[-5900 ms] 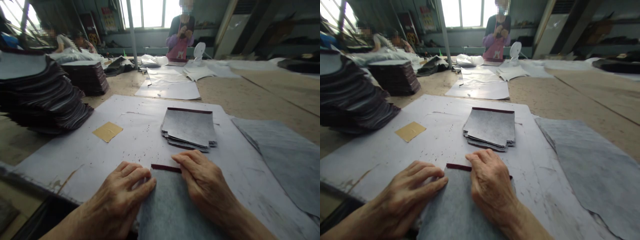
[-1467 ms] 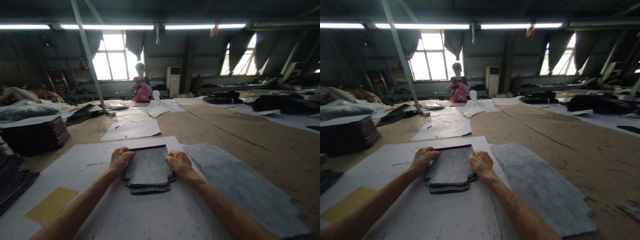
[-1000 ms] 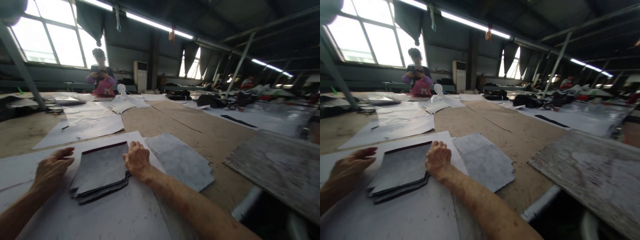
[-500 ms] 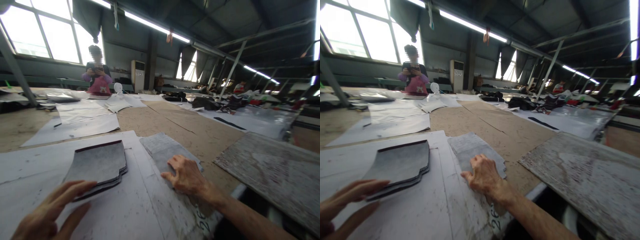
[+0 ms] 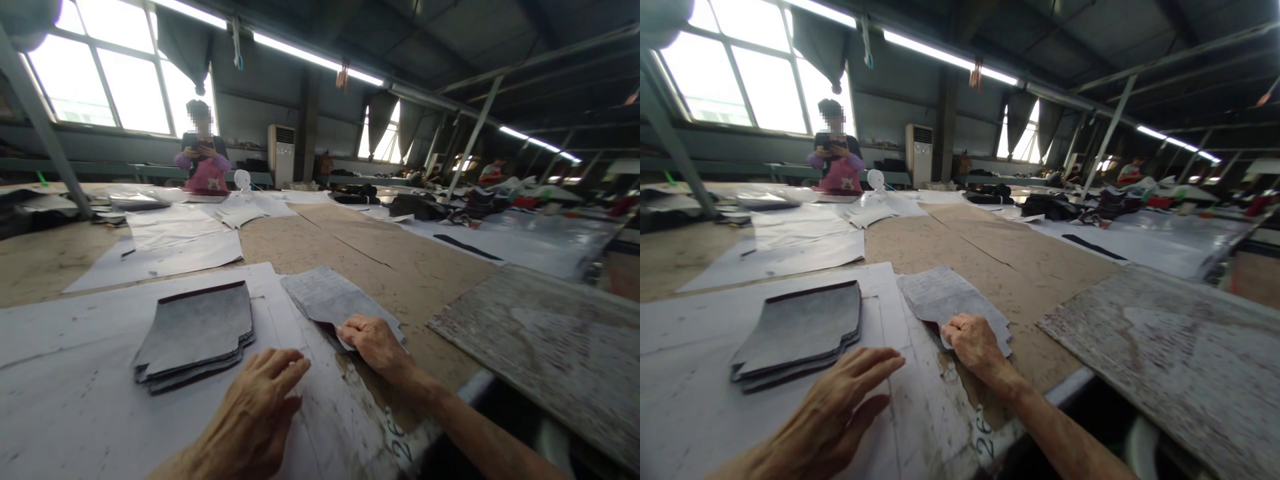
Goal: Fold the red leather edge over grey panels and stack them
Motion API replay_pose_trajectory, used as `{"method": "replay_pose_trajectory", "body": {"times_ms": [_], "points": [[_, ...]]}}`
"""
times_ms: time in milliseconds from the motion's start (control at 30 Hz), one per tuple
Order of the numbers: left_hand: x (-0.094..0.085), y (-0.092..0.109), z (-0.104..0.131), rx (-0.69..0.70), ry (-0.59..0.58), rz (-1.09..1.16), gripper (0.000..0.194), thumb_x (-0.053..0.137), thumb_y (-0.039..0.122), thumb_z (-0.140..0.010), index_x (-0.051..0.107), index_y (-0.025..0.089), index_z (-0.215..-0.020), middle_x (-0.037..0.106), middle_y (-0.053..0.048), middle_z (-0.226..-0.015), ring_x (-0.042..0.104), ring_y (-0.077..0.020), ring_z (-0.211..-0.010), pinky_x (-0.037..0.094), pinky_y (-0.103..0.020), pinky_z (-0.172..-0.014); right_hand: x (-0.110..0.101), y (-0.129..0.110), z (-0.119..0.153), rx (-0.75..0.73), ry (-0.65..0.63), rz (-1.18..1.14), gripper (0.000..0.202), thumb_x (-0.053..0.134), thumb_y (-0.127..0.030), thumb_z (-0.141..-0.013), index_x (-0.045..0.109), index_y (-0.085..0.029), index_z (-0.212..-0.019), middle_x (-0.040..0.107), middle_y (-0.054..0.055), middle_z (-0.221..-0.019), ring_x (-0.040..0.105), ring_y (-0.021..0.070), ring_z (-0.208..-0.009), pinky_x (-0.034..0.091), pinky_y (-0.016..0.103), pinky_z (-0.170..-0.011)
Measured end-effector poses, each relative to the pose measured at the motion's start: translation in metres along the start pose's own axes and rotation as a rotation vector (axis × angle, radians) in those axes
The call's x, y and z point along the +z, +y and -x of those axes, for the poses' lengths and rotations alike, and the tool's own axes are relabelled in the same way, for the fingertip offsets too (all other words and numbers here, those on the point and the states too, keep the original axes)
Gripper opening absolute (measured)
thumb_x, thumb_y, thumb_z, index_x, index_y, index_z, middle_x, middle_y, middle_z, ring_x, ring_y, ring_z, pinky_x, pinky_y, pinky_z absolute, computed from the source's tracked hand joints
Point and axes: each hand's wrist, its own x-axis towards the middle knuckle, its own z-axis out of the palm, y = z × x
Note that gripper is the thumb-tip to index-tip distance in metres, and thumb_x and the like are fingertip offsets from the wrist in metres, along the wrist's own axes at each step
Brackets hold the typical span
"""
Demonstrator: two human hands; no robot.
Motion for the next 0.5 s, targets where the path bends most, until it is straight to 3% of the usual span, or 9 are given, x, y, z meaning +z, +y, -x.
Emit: {"method": "replay_pose_trajectory", "body": {"times_ms": [133,300,500], "points": [[0.019,0.004,-0.031,-0.049,-0.098,0.071,0.029,0.043,0.011,-0.079,0.053,0.018,-0.106,0.056,-0.007,-0.111,0.051,-0.0234,-0.094,0.046,-0.043,-0.084,-0.004,0.001,-0.003,0.084,-0.082,-0.118,0.025,0.051,-0.030,-0.086,0.056,-0.012,-0.070,0.054,-0.002,-0.066,0.052,0.0097,-0.062,0.043,0.024,-0.059],[0.039,0.000,-0.048,-0.069,-0.067,0.078,0.030,0.043,0.011,-0.082,0.051,0.017,-0.110,0.054,-0.006,-0.113,0.049,-0.0218,-0.095,0.046,-0.041,-0.085,-0.007,0.004,-0.007,0.122,-0.176,-0.252,0.026,0.050,-0.032,-0.088,0.054,-0.012,-0.073,0.051,-0.003,-0.065,0.049,0.0065,-0.054,0.043,0.020,-0.050],[0.050,-0.005,-0.057,-0.090,-0.024,0.035,0.025,0.041,0.014,-0.084,0.052,0.018,-0.107,0.054,-0.006,-0.110,0.049,-0.0221,-0.095,0.043,-0.041,-0.085,-0.006,0.006,-0.009,0.128,-0.159,-0.408,0.028,0.052,-0.029,-0.087,0.050,-0.012,-0.065,0.048,-0.005,-0.060,0.046,0.0056,-0.051,0.040,0.018,-0.048]]}}
